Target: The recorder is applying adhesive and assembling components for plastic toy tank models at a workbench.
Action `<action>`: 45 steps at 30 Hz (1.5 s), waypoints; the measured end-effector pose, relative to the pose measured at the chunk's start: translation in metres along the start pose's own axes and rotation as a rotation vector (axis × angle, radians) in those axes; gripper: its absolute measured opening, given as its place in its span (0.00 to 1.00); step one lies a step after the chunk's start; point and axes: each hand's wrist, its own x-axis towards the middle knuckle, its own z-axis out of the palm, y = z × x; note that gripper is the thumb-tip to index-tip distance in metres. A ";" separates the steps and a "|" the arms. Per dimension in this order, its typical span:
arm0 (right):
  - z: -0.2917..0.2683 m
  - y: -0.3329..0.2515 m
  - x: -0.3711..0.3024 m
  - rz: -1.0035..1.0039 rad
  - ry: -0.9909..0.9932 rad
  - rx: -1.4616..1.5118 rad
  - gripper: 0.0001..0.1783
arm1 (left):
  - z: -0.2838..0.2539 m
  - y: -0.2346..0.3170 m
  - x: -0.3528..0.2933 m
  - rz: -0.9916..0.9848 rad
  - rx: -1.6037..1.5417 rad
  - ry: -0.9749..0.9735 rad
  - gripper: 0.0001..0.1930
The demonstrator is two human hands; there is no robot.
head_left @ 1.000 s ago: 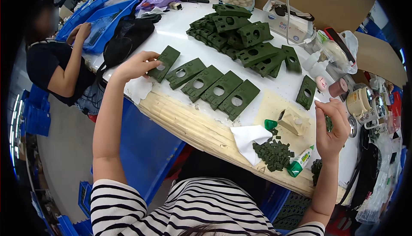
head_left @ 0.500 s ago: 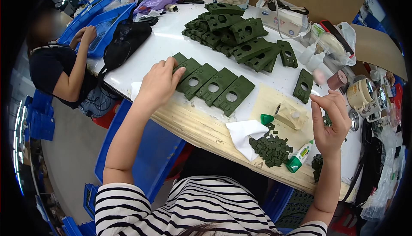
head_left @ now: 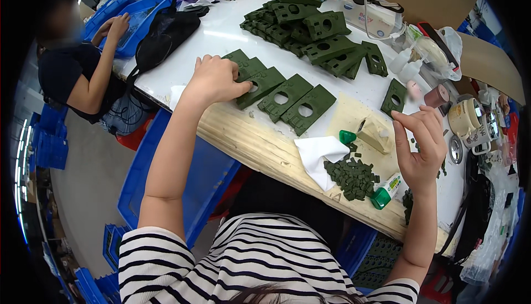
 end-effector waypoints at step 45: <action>0.300 -0.265 -0.044 -0.069 -0.763 0.073 0.09 | 0.177 -0.183 -0.139 -0.655 -0.095 -0.177 0.26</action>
